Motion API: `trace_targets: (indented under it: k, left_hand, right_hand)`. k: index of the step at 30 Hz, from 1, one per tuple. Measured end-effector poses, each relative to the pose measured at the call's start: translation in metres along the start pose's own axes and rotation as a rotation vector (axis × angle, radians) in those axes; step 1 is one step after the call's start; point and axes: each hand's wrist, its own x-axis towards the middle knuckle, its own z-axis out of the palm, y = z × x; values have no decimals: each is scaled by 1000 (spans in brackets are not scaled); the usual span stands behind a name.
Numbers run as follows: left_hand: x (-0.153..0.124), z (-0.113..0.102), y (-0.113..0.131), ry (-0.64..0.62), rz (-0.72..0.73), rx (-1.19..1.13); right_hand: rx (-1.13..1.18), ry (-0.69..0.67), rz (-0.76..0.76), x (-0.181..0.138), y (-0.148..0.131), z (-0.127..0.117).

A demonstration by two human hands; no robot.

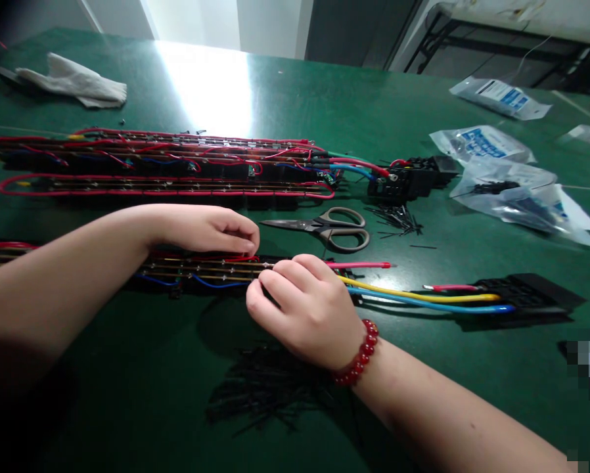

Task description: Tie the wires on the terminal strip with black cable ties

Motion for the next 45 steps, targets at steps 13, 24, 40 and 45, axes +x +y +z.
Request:
trace_targets:
  k: [13, 24, 40, 45]
  left_hand:
    - [1, 0, -6, 88, 58, 130]
    - [-1, -2, -1, 70, 18, -139]
    - [2, 9, -2, 384, 305, 131]
    - [2, 10, -3, 384, 347, 139]
  right_hand:
    - [60, 0, 87, -2, 3, 5]
    - [107, 45, 163, -3, 6, 10]
    - [47, 92, 245, -6, 9, 16]
    - [78, 99, 259, -4, 9, 15]
